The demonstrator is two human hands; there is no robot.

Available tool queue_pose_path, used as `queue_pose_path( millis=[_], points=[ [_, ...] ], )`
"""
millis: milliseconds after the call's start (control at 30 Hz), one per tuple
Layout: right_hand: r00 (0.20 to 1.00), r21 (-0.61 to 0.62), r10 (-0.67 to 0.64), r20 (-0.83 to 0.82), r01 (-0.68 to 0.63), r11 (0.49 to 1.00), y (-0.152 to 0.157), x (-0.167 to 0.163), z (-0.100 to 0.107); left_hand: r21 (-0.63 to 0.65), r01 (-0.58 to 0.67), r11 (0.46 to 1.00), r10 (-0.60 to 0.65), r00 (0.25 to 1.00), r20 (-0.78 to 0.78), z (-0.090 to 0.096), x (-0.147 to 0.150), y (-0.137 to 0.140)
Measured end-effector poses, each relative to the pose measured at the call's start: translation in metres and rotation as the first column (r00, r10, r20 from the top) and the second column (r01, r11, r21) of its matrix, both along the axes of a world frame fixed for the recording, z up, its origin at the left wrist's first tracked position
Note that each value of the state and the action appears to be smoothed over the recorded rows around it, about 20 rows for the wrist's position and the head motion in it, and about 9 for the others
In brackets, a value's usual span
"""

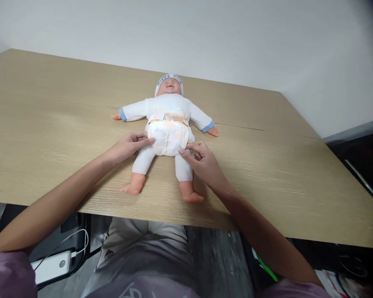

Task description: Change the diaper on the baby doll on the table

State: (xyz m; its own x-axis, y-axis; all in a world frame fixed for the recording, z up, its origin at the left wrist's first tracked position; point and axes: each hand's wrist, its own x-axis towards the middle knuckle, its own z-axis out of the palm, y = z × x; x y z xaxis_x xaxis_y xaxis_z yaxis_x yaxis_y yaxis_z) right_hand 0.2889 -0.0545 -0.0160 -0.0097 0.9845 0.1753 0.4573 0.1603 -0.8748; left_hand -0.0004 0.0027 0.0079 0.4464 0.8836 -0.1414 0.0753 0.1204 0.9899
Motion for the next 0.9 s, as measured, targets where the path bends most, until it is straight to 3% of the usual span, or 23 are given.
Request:
queue_pose_path(
  millis=[133,200,267,333,400,467,500,567,667,900],
  points=[
    [0.997,-0.055,0.080,0.012,-0.079,0.995,-0.014,0.014,0.007,0.025,0.034,0.999,-0.033,0.997,-0.067,0.008,-0.016,-0.002],
    [0.991,-0.094,0.132,0.010,-0.130,0.987,-0.021,0.026,0.010,0.137,-0.002,0.991,0.020,0.991,-0.129,0.010,-0.025,-0.004],
    [0.990,-0.091,0.138,0.025,-0.135,0.987,-0.018,0.037,0.011,0.333,-0.049,0.942,0.129,0.966,-0.223,0.010,-0.032,-0.001],
    [0.992,0.052,0.039,0.118,-0.045,0.998,-0.002,0.048,0.010,0.574,-0.052,0.818,0.288,0.899,-0.329,0.008,-0.035,0.011],
    [0.953,0.302,-0.150,0.264,0.066,0.951,0.029,0.054,0.009,0.765,0.002,0.644,0.458,0.801,-0.387,0.003,-0.034,0.036],
    [0.865,0.480,-0.305,0.398,0.087,0.873,0.068,0.057,0.006,0.853,0.087,0.515,0.564,0.715,-0.414,-0.005,-0.029,0.069],
    [0.823,0.491,-0.325,0.466,0.065,0.869,0.089,0.057,0.004,0.864,0.130,0.486,0.587,0.684,-0.433,-0.010,-0.026,0.087],
    [0.753,0.447,-0.313,0.579,0.028,0.894,0.126,0.056,-0.002,0.853,0.211,0.477,0.595,0.637,-0.490,-0.020,-0.020,0.117],
    [0.696,0.341,-0.235,0.679,-0.016,0.940,0.159,0.053,-0.017,0.806,0.287,0.518,0.564,0.593,-0.575,-0.032,-0.018,0.141],
    [0.689,0.336,-0.241,0.684,-0.005,0.942,0.161,0.055,-0.037,0.732,0.303,0.610,0.541,0.516,-0.664,-0.037,-0.025,0.144]
  ],
)
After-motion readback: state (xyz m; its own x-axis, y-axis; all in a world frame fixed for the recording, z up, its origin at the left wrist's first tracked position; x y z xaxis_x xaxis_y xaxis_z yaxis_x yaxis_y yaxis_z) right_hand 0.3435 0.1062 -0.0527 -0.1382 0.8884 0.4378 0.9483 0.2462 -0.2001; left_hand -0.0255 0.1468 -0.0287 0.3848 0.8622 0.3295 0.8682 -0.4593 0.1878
